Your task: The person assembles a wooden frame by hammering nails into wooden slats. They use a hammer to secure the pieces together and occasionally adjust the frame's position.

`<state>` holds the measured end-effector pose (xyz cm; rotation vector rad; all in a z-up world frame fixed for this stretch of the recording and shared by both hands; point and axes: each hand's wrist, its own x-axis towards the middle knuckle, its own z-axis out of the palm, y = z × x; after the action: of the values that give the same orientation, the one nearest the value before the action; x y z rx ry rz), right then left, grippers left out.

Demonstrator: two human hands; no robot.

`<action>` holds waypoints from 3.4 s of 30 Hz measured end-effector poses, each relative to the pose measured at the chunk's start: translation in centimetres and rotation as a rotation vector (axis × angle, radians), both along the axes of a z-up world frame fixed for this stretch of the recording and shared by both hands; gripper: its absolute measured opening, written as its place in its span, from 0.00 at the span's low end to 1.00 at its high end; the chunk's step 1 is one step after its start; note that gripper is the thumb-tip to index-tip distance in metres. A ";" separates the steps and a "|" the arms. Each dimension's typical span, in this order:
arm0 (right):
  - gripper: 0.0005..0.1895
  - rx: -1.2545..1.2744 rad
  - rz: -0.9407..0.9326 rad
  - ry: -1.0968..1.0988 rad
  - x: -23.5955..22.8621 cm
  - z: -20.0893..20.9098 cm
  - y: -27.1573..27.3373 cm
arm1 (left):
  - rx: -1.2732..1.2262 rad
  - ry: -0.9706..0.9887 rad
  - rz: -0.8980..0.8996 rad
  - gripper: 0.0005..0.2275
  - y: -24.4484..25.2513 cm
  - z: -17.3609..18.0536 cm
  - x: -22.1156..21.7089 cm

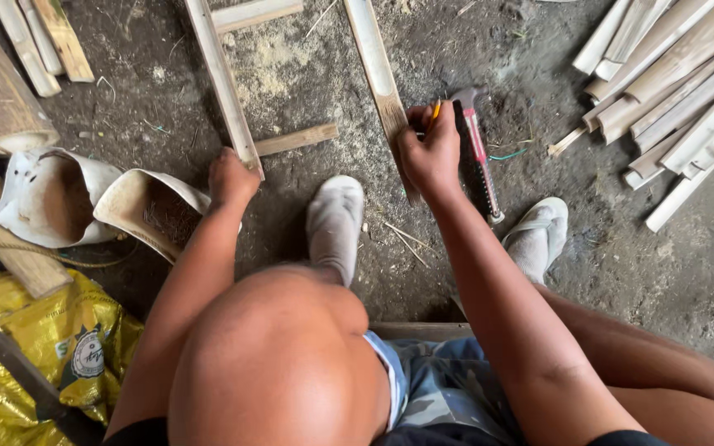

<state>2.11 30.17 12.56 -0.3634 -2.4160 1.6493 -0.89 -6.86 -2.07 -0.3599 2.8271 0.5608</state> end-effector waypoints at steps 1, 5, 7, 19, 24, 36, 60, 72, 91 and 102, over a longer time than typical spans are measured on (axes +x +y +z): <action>0.10 -0.016 0.004 -0.022 0.1 -0.4 -0.2 | 0.004 0.019 0.008 0.25 0.0 -0.1 0.0; 0.11 -0.192 0.034 0.019 0.1 -3.2 -1.5 | 0.127 -0.130 0.171 0.27 1.3 0.7 0.2; 0.10 -0.224 0.046 -0.029 0.3 -4.5 -2.2 | 0.095 -0.154 0.173 0.25 2.2 2.0 0.9; 0.09 -0.066 0.140 -0.140 -3.8 -13.2 -9.4 | 0.006 -0.205 0.095 0.25 6.9 7.8 5.3; 0.08 0.407 0.222 -0.109 -3.3 -13.4 -8.6 | 0.214 0.208 0.087 0.17 5.3 12.7 7.6; 0.10 0.763 0.155 0.150 -4.3 -11.0 -2.2 | -0.096 -0.164 0.058 0.18 -6.1 5.9 10.3; 0.08 -0.016 0.089 -0.537 3.5 -12.9 -6.0 | 0.320 -0.160 0.570 0.06 -5.4 8.6 9.2; 0.11 0.190 0.134 -0.488 4.8 -13.9 1.3 | 0.744 0.067 0.369 0.10 2.0 15.6 9.7; 0.15 0.525 -0.029 -0.599 2.6 -13.5 11.2 | 0.334 0.349 -0.500 0.04 15.5 -2.5 2.0; 0.24 -0.350 0.287 -0.574 7.5 -5.7 -0.8 | 0.395 0.258 -0.463 0.05 15.2 -2.0 1.8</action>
<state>9.60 29.41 6.83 -0.6439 -2.6506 2.3824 0.88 8.35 -4.08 0.4563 2.7898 1.0842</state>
